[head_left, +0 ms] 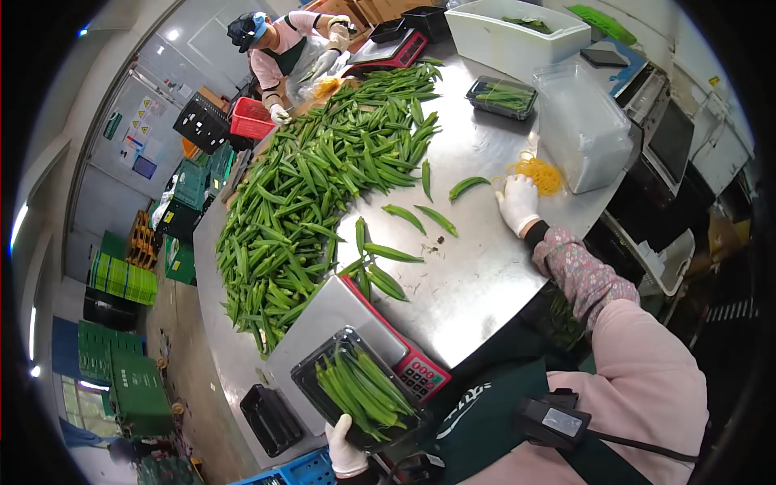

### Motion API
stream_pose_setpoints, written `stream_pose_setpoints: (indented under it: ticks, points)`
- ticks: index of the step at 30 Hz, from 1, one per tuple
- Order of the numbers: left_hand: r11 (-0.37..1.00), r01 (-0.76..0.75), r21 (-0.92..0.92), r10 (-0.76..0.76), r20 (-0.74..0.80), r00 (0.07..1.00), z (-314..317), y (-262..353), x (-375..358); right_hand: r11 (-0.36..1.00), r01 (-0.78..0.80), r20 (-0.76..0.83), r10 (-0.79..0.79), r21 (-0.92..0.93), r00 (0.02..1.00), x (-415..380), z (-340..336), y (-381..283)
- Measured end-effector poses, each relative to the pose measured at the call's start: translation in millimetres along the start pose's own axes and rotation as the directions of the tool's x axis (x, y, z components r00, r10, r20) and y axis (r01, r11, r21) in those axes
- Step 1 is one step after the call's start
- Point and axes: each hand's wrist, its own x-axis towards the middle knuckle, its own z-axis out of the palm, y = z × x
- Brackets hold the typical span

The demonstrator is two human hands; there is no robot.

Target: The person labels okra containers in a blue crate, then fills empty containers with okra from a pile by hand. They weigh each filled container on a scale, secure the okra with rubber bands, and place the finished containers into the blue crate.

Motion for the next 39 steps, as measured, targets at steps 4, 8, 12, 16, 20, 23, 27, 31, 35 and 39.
stream_pose_setpoints:
  ticks: [4, 8, 12, 16, 20, 23, 27, 31, 35, 39]
  points:
    - [0.979, -0.024, -0.202, 0.028, 0.021, 0.999, 4, -26, 4, 0.973, 0.073, -0.057, -0.062, 0.219, 0.996, 8, 3, 4]
    - [0.971, -0.021, -0.237, 0.035, 0.054, 0.998, 28, -42, 12, 0.334, -0.234, 0.332, -0.275, 0.913, 0.902, -46, -62, -63]
    - [0.946, 0.202, -0.253, -0.117, 0.315, 0.942, 64, -30, 18, 0.333, -0.134, 0.345, -0.728, 0.933, 0.592, -123, -121, -128]
    - [0.976, 0.155, -0.154, -0.093, 0.351, 0.932, 91, -20, 29, -0.081, -0.973, 0.545, -0.817, 0.217, 0.19, -161, -113, -134]
    - [0.954, 0.152, -0.258, -0.07, 0.3, 0.951, 90, -20, 25, -0.097, -0.946, 0.458, -0.857, 0.309, 0.237, -160, -94, -141]
    - [0.944, 0.139, -0.3, -0.035, 0.327, 0.944, 76, -21, 28, 0.028, -0.937, 0.522, -0.836, 0.347, 0.168, -141, -119, -153]
    - [0.95, 0.111, -0.292, 0.039, 0.465, 0.884, 63, -14, 37, -0.136, -0.99, 0.286, -0.948, 0.035, 0.14, -121, -128, -154]
    - [0.991, -0.067, -0.114, 0.116, 0.507, 0.854, 48, 8, 46, -0.055, -0.989, 0.309, -0.946, 0.135, 0.095, -109, -117, -150]
    - [0.992, -0.074, 0.099, -0.007, 0.644, 0.765, 26, 38, 48, 0.449, -0.76, 0.488, -0.85, 0.471, -0.2, -103, -115, -144]
    - [0.911, -0.049, 0.41, -0.257, 0.657, 0.709, 39, 56, 44, 0.337, -0.85, 0.311, -0.925, 0.406, -0.218, -62, -119, -156]
